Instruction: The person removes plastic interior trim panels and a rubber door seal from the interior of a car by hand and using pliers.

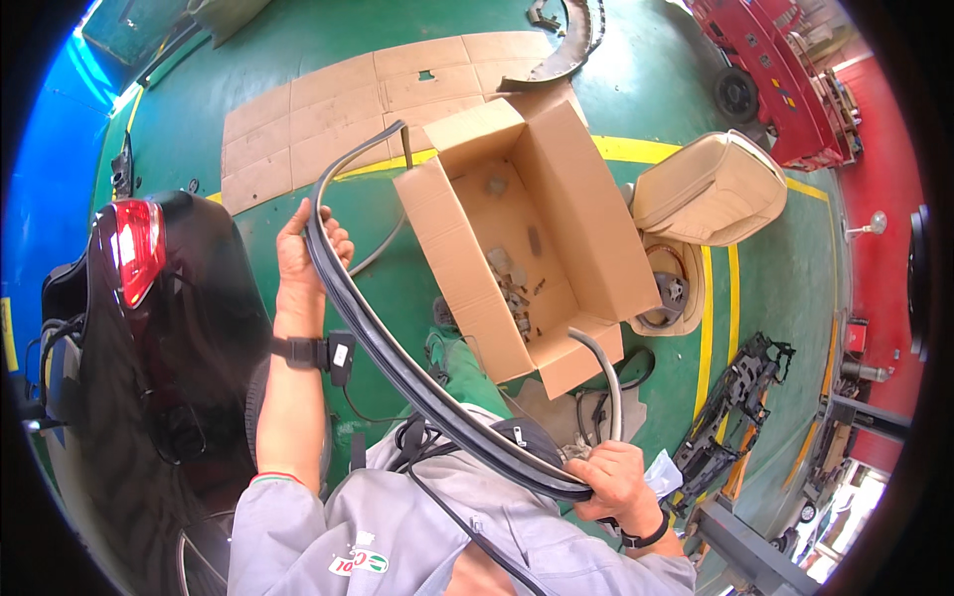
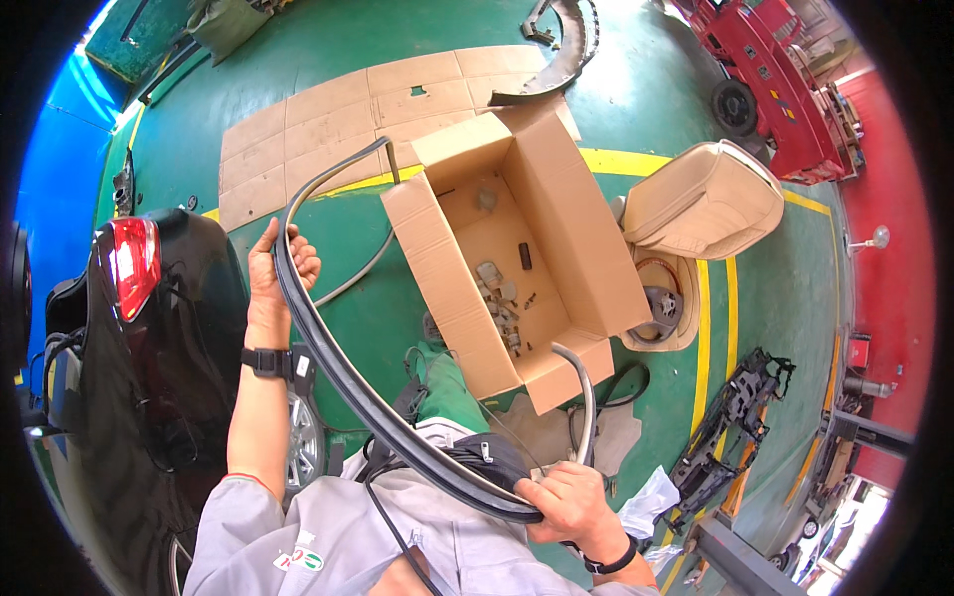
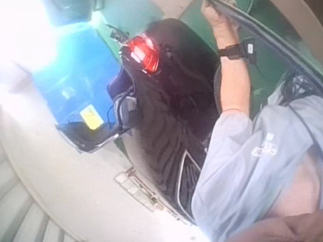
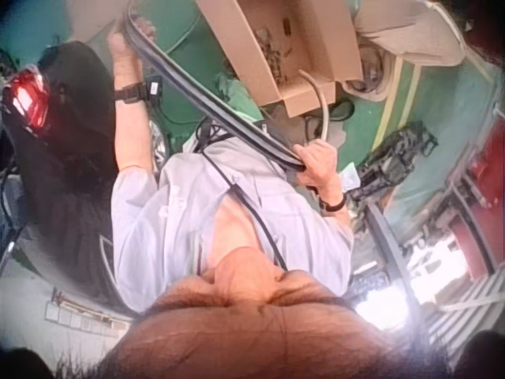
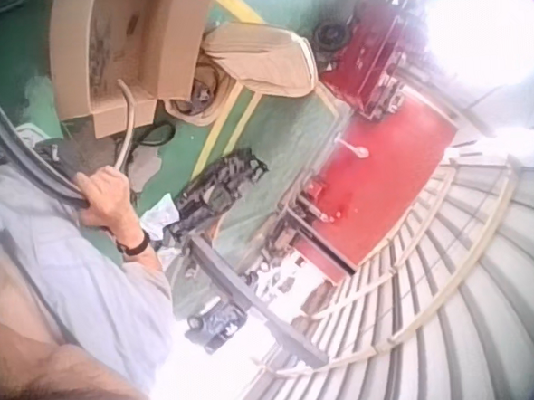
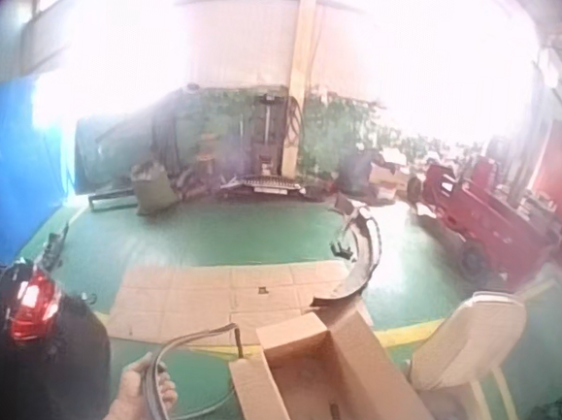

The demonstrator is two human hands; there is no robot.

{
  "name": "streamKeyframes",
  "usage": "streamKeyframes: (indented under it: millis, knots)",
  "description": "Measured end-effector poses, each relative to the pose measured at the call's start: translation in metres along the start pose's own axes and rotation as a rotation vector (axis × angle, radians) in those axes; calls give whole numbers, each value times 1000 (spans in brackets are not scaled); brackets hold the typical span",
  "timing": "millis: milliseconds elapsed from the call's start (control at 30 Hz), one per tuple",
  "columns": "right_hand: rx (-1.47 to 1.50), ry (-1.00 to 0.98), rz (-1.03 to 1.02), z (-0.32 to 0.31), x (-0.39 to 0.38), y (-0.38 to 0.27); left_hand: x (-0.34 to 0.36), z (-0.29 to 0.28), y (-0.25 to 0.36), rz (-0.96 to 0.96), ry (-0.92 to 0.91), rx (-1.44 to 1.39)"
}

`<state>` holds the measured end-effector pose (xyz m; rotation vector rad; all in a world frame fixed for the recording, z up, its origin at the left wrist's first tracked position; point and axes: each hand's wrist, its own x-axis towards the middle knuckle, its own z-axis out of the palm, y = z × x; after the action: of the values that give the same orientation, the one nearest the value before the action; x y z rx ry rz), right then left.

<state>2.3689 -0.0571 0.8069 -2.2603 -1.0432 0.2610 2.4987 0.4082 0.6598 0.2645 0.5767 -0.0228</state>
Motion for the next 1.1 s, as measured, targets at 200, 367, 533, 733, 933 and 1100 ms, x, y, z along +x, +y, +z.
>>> streamKeyframes:
  millis: [200,367,533,733,933,1100]
  knots:
    - [-194,267,102,-75,65,15,41,52,123,154,-24,83]
    - [-250,608,71,-109,112,20,52,128,221,417,65,15]
    - [-257,798,221,-139,144,31,75,158,312,480,60,145]
    - [-469,892,311,-135,230,34,115,176,414,457,-84,228]
    - [228,993,375,-108,375,44,103,213,523,481,-414,283]
    - [466,913,409,-69,479,66,81,249,580,568,-612,369]
